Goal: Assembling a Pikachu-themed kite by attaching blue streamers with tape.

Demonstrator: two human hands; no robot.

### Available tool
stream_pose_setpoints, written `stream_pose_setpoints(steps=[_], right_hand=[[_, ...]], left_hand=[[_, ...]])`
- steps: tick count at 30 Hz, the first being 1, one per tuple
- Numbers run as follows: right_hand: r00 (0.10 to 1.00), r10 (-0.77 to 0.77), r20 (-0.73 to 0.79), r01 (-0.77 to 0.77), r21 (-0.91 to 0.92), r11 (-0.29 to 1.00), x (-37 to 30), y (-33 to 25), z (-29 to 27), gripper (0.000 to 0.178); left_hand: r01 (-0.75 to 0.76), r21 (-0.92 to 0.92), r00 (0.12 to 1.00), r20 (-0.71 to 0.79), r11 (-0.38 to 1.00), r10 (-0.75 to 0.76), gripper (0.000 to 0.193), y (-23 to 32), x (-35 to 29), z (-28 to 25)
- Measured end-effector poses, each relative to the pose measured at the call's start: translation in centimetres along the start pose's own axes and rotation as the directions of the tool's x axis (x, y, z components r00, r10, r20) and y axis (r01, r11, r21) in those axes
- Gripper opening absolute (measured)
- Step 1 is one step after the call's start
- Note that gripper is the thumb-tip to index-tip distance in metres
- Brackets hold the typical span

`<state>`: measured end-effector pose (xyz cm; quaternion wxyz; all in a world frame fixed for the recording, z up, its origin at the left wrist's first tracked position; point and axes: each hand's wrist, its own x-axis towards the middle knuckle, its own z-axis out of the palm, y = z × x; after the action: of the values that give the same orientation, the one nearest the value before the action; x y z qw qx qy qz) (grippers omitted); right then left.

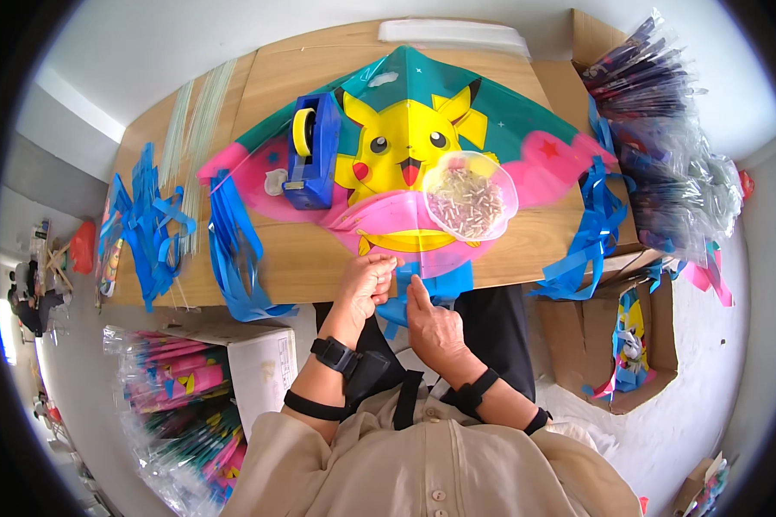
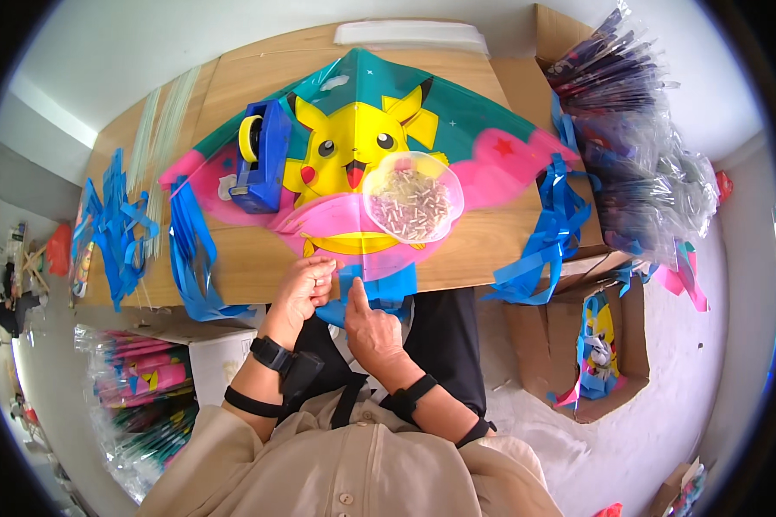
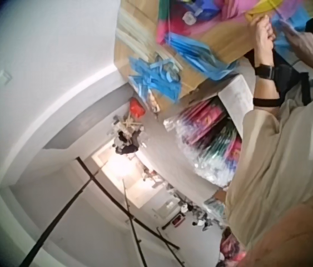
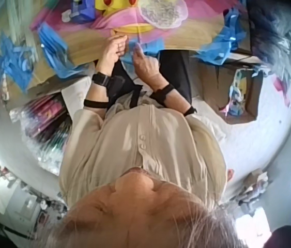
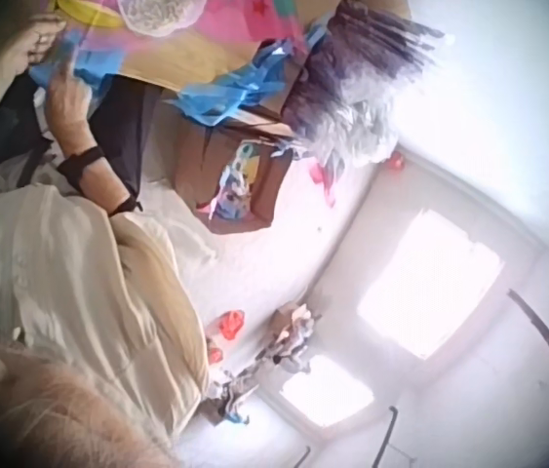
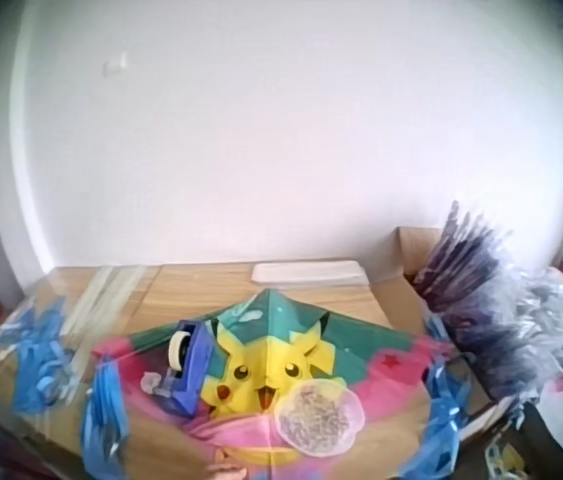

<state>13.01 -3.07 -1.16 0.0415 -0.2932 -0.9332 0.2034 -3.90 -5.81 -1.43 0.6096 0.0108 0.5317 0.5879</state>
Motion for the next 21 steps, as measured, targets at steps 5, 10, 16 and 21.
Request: stream_pose_setpoints(steps=[5,10,16,21], right_hand=[[1.000,-0.018,-0.025,0.018,0.000,1.000,0.0,0.3,0.1,0.047],[0.999,-0.035,-0.018,0.035,-0.007,0.999,0.0,0.6,0.2,0.048],[0.995,-0.086,0.043,0.090,-0.095,0.991,0.2,1.0,0.1,0.049],[0.983,-0.180,0.045,0.186,-0.175,0.967,0.6,0.9,0.2,0.031]], left_hand=[[0.008,0.083,0.999,-0.045,0.996,-0.004,0.012,-0.6,0.6,0.3],[-0.074,0.226,0.983,-0.147,0.971,0.109,0.013,-1.3,0.6,0.9],[-0.257,0.385,0.940,-0.113,0.887,0.322,0.011,-2.6,1.3,0.6],[-0.463,0.519,0.838,-0.009,0.718,0.546,0.012,-3.8,2.3,0.0]])
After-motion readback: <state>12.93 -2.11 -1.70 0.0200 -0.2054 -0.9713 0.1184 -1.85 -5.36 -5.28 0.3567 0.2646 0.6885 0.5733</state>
